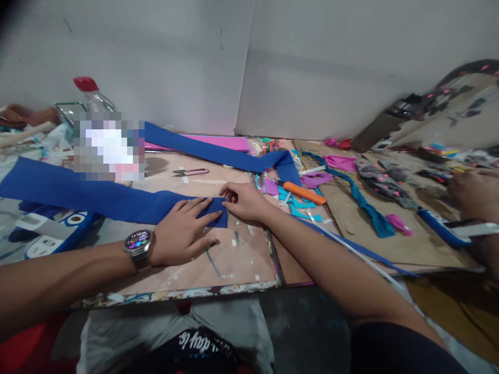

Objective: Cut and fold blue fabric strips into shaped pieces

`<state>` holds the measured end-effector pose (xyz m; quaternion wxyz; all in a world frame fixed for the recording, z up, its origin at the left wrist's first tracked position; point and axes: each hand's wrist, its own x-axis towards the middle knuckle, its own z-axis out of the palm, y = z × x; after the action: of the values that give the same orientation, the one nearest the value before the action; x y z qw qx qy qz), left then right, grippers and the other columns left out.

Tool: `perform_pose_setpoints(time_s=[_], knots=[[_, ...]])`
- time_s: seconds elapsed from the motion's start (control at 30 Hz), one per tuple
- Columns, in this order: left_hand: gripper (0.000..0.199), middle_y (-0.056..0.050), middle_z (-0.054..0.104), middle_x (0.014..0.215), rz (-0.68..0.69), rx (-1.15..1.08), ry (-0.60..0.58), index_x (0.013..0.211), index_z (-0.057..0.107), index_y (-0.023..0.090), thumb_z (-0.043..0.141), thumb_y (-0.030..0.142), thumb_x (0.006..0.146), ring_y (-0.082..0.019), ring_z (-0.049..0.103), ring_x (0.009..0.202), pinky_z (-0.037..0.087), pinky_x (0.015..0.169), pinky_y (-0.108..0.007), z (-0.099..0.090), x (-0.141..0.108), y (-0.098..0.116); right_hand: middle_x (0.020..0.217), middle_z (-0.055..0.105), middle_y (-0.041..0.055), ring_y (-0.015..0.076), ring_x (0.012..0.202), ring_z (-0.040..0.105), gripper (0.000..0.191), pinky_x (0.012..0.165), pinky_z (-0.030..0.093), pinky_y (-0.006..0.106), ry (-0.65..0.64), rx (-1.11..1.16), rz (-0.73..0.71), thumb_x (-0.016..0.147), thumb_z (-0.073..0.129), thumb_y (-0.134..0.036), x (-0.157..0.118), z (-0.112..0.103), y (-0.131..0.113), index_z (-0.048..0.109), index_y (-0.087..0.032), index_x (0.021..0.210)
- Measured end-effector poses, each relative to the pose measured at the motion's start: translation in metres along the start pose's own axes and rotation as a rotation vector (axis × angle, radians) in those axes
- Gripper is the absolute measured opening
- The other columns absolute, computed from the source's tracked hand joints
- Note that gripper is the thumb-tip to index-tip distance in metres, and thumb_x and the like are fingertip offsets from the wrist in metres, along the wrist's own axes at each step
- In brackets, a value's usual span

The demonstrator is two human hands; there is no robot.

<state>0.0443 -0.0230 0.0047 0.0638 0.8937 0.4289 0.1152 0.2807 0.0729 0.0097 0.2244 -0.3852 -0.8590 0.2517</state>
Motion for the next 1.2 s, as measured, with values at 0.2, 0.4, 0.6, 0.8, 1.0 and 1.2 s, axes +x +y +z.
perform_pose_setpoints(time_s=[0.2,0.4,0.6,0.8,1.0,1.2], knots=[[0.067,-0.016,0.041,0.166,-0.011,-0.001,0.003,0.154,0.053,0.028,0.04,0.068,0.101,-0.042,0.037,0.153,0.033,0.118,-0.063,0.002,-0.001,-0.001,0.078,0.071,0.0001,0.0153,0.069,0.068,0.025,0.067,0.053,0.026,0.043,0.106,0.002,0.083,0.071,-0.021,-0.001,0.008,0.002,0.069,-0.019,0.109],[0.072,-0.016,0.042,0.167,-0.016,0.001,0.008,0.157,0.048,0.024,0.041,0.068,0.101,-0.042,0.036,0.153,0.033,0.118,-0.063,0.003,0.0,-0.001,0.08,0.073,0.0016,0.0159,0.069,0.068,0.023,0.067,0.055,0.027,0.046,0.125,-0.014,0.083,0.073,-0.022,-0.001,0.01,0.001,0.071,-0.019,0.106],[0.066,-0.016,0.044,0.165,-0.012,0.003,0.012,0.146,0.057,0.021,0.042,0.067,0.101,-0.042,0.037,0.152,0.034,0.118,-0.062,0.0,0.0,0.0,0.077,0.073,0.0026,0.0169,0.068,0.068,0.021,0.065,0.055,0.028,0.093,0.143,0.022,0.084,0.077,-0.03,0.001,0.013,0.007,0.073,-0.018,0.1],[0.063,-0.016,0.043,0.165,-0.001,0.02,0.018,0.145,0.058,0.022,0.042,0.065,0.101,-0.042,0.036,0.152,0.033,0.118,-0.063,-0.001,-0.001,0.0,0.079,0.075,0.0034,0.0169,0.068,0.068,0.019,0.066,0.054,0.028,0.078,0.136,-0.001,0.083,0.078,-0.03,0.001,0.014,0.007,0.074,-0.018,0.097],[0.065,-0.017,0.045,0.164,-0.005,0.019,0.009,0.147,0.056,0.021,0.042,0.065,0.101,-0.043,0.038,0.151,0.034,0.117,-0.063,-0.001,-0.001,0.0,0.08,0.075,0.0023,0.0158,0.068,0.067,0.018,0.066,0.052,0.027,0.035,0.092,-0.067,0.084,0.078,-0.029,0.0,0.015,0.009,0.075,-0.019,0.099],[0.068,-0.019,0.047,0.162,-0.018,-0.022,0.029,0.143,0.056,0.014,0.045,0.066,0.1,-0.042,0.04,0.15,0.033,0.118,-0.061,0.0,0.0,-0.001,0.079,0.075,0.0019,0.0149,0.067,0.066,0.016,0.065,0.051,0.026,0.026,0.097,-0.078,0.086,0.078,-0.028,0.0,0.014,0.007,0.076,-0.018,0.098]])
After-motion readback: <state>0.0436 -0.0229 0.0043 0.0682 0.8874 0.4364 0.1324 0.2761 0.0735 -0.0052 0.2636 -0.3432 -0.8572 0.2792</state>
